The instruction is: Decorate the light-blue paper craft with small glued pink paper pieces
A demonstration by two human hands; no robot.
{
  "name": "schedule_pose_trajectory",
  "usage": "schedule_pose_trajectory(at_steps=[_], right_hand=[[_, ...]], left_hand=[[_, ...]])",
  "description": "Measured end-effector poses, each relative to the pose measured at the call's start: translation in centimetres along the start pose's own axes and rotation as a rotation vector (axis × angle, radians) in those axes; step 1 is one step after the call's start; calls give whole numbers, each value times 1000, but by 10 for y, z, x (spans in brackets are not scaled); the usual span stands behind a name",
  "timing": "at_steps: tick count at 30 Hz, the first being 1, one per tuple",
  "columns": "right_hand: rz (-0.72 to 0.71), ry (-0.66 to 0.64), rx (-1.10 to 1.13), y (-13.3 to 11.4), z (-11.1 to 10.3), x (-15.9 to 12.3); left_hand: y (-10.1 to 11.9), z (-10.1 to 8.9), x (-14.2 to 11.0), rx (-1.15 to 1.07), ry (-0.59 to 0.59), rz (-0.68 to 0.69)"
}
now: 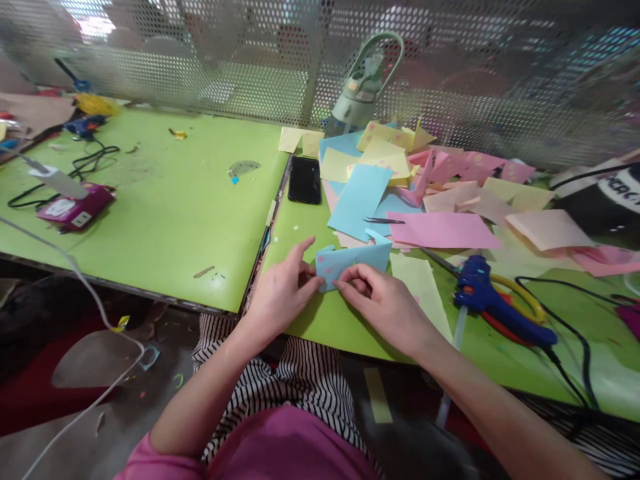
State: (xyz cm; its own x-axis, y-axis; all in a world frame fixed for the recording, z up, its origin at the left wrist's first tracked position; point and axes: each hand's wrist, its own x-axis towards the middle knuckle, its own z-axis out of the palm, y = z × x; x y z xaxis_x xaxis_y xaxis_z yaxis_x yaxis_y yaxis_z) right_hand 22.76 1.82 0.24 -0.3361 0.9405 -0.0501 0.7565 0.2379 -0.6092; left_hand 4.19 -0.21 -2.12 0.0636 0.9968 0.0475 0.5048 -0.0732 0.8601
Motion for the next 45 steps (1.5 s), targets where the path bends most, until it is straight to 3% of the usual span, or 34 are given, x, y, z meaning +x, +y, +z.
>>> schedule_pose_trajectory(at_steps=[15, 21, 29, 38, 45], right_hand=[[-153, 111, -224, 6, 10, 4], [-277, 177, -470, 6, 11, 4], [-389, 164, -612, 7, 9, 5], [-598, 92, -969, -4, 0, 11], [-677, 33, -865, -7, -7, 17]], left_hand=[[0, 0, 0, 26, -5, 15], [1, 0, 1, 45, -1, 24], [1, -1, 0, 68, 2, 29], [1, 0, 2, 59, 0, 15], [0, 0, 1, 33, -5, 6]])
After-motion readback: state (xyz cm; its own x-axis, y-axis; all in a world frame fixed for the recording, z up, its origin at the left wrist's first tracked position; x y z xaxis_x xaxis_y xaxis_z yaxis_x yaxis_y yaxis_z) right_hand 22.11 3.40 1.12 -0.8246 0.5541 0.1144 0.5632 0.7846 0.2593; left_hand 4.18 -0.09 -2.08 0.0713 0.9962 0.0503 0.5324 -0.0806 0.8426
